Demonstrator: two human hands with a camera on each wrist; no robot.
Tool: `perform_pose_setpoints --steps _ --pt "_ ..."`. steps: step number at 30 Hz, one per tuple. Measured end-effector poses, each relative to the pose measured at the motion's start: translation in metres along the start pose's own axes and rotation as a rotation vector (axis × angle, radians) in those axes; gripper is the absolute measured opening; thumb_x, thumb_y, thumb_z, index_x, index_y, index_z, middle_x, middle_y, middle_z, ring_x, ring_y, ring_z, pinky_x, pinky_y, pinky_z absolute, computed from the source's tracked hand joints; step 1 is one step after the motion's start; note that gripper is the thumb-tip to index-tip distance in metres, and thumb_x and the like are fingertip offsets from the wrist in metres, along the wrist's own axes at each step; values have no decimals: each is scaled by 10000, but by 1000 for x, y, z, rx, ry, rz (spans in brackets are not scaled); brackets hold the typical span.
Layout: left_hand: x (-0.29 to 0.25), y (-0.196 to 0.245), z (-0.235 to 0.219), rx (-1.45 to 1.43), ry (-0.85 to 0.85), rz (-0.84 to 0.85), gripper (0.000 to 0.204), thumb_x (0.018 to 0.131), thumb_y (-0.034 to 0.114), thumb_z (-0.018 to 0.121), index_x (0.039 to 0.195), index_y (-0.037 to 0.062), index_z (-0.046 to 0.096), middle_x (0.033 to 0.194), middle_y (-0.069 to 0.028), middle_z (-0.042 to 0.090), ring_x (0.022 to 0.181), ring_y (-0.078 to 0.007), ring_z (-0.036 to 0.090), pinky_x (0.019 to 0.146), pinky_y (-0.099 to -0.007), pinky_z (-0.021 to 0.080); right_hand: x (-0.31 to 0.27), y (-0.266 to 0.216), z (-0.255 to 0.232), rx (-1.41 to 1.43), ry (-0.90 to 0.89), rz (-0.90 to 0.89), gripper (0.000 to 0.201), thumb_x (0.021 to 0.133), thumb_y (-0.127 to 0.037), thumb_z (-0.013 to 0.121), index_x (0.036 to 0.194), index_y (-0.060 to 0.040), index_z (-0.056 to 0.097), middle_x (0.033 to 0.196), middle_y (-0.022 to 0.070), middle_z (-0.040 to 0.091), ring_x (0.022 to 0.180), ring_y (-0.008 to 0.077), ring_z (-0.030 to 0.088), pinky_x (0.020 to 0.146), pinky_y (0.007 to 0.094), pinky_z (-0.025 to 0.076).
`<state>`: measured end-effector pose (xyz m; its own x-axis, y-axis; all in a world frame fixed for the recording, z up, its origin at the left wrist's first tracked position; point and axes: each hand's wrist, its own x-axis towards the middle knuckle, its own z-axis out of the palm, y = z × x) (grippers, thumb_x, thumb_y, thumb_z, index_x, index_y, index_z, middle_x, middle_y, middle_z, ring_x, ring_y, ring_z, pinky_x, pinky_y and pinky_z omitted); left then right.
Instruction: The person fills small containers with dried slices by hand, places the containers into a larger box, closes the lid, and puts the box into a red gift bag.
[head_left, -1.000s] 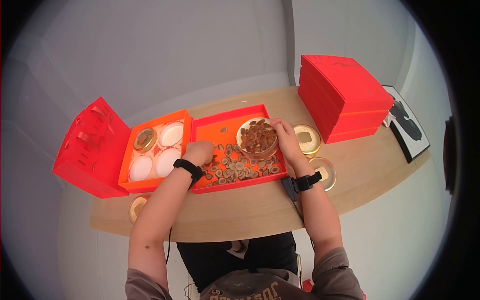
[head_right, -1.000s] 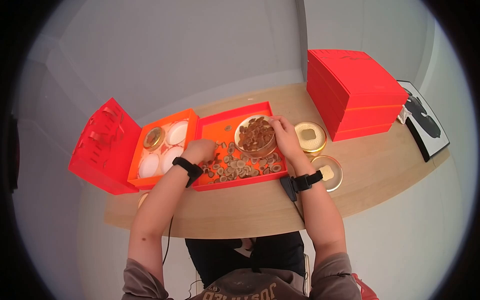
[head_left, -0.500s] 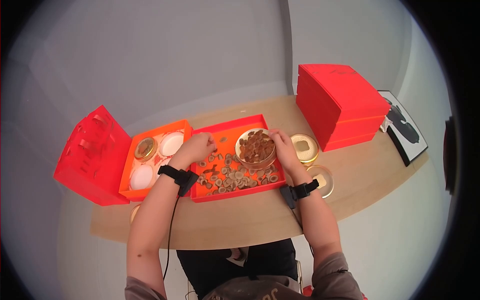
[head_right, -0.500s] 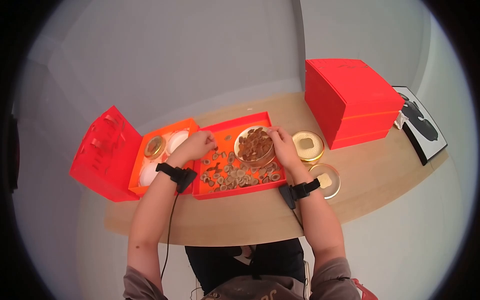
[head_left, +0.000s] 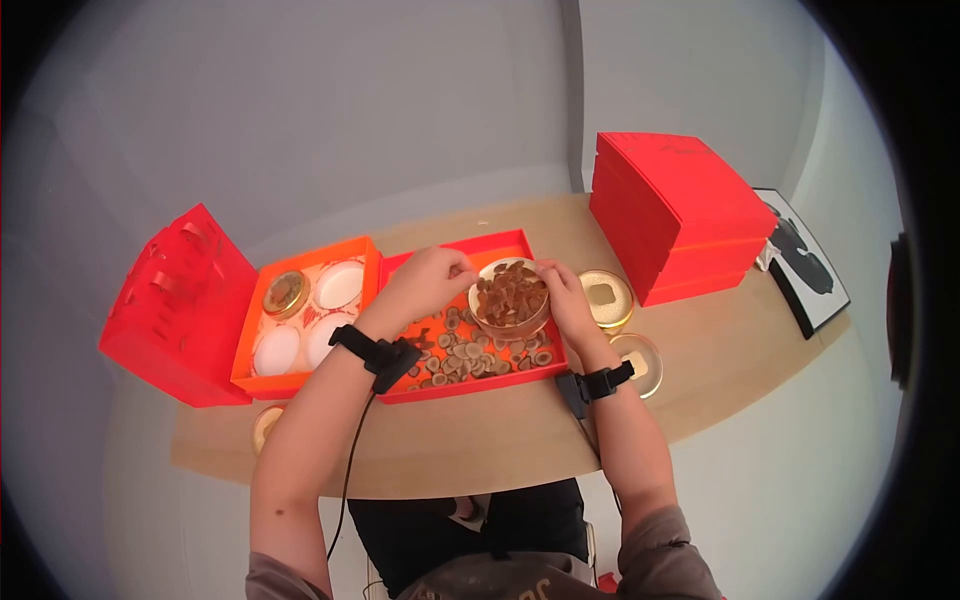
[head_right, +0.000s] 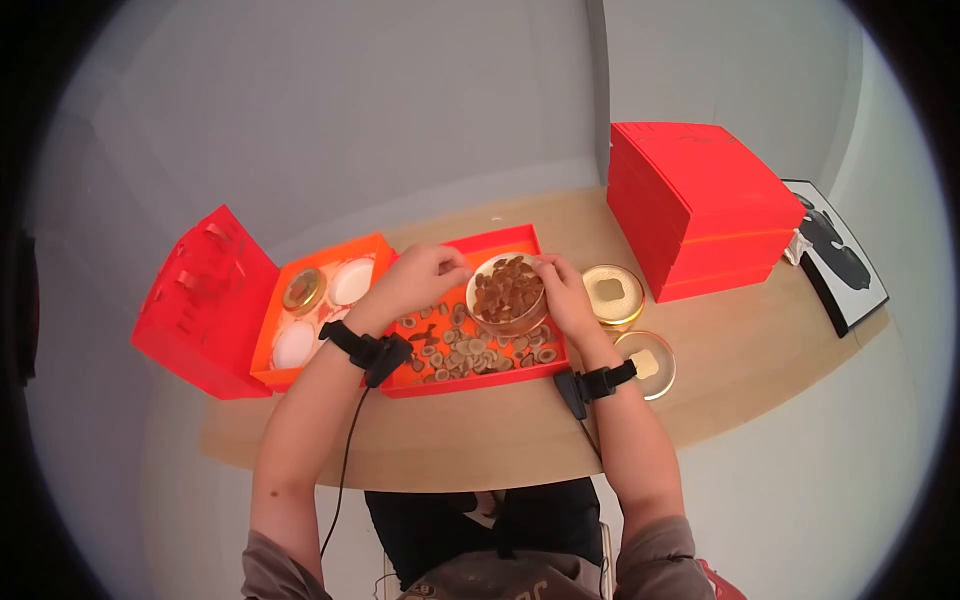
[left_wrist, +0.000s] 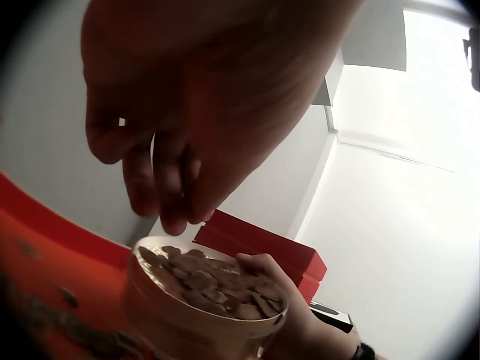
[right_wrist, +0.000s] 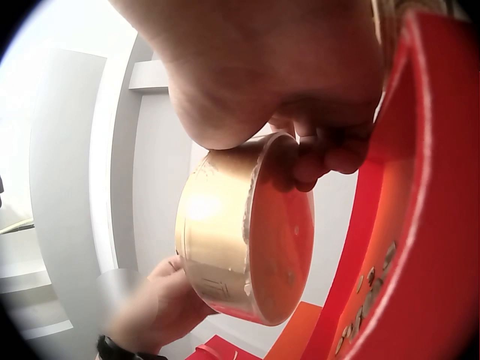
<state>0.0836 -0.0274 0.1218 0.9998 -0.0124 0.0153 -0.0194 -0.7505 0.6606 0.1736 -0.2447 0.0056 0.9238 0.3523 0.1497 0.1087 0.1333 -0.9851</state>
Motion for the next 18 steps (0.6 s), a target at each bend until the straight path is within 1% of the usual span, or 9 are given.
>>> perform_pose_setpoints --steps 1,2,4,5,7,9,11,13,18 --pt "-4 -2 -7 92 -62 -146 251 954 244 690 966 -7 708 891 -97 738 868 -138 709 747 -328 553 2 0 1 6 -5 -1 348 1025 -297 565 1176 8 641 1079 53 662 1041 119 584 940 268 459" --pt "-6 -8 -11 96 -60 -156 251 954 244 690 966 -7 708 891 -97 738 868 -138 709 747 -328 553 2 1 1 18 -3 -10 347 1025 -295 565 1174 8 641 1077 52 663 1037 118 584 937 267 460" --pt "-8 -25 -14 387 -221 -371 245 930 259 685 953 18 718 922 -124 745 894 -207 733 731 -378 561 1 3 1 35 -9 -13 345 1024 -293 566 1173 9 642 1074 50 663 1034 116 585 933 266 461" --pt "-7 -40 -11 388 -216 -378 245 930 259 685 953 18 718 922 -124 745 894 -207 733 731 -378 561 2 3 1 36 -8 -12 343 1023 -291 566 1174 7 643 1075 49 665 1033 116 586 933 266 461" --pt "-8 -75 5 764 -235 -286 181 928 175 635 994 36 731 961 -143 757 906 -281 742 759 -426 575 0 3 2 35 -10 -3 341 1022 -289 567 1175 6 645 1076 48 666 1032 115 587 933 266 462" --pt "-13 -89 13 792 -296 -301 173 925 160 633 1011 50 736 985 -138 759 929 -288 741 763 -430 574 0 1 1 52 -17 9 337 1021 -286 568 1179 1 649 1080 46 666 1035 114 588 936 265 461" --pt "-15 -87 15 823 -357 -313 172 922 145 631 1027 63 740 1009 -133 760 953 -295 740 767 -433 574 0 0 2 45 -12 4 336 1021 -286 567 1179 -1 650 1076 44 666 1031 113 589 932 265 462" --pt "-14 -81 18 847 -393 -419 175 916 132 649 1053 77 741 1052 -123 758 1006 -283 732 785 -420 571 0 0 3 39 -9 1 334 1022 -285 566 1180 -3 652 1071 43 666 1027 111 590 929 264 463" --pt "-14 -79 29 959 -332 -367 177 937 134 632 1065 96 749 1043 -96 764 1000 -277 736 774 -408 563 0 2 2 95 -13 -15 331 1025 -280 564 1171 6 648 1059 46 665 1019 114 591 919 263 466"
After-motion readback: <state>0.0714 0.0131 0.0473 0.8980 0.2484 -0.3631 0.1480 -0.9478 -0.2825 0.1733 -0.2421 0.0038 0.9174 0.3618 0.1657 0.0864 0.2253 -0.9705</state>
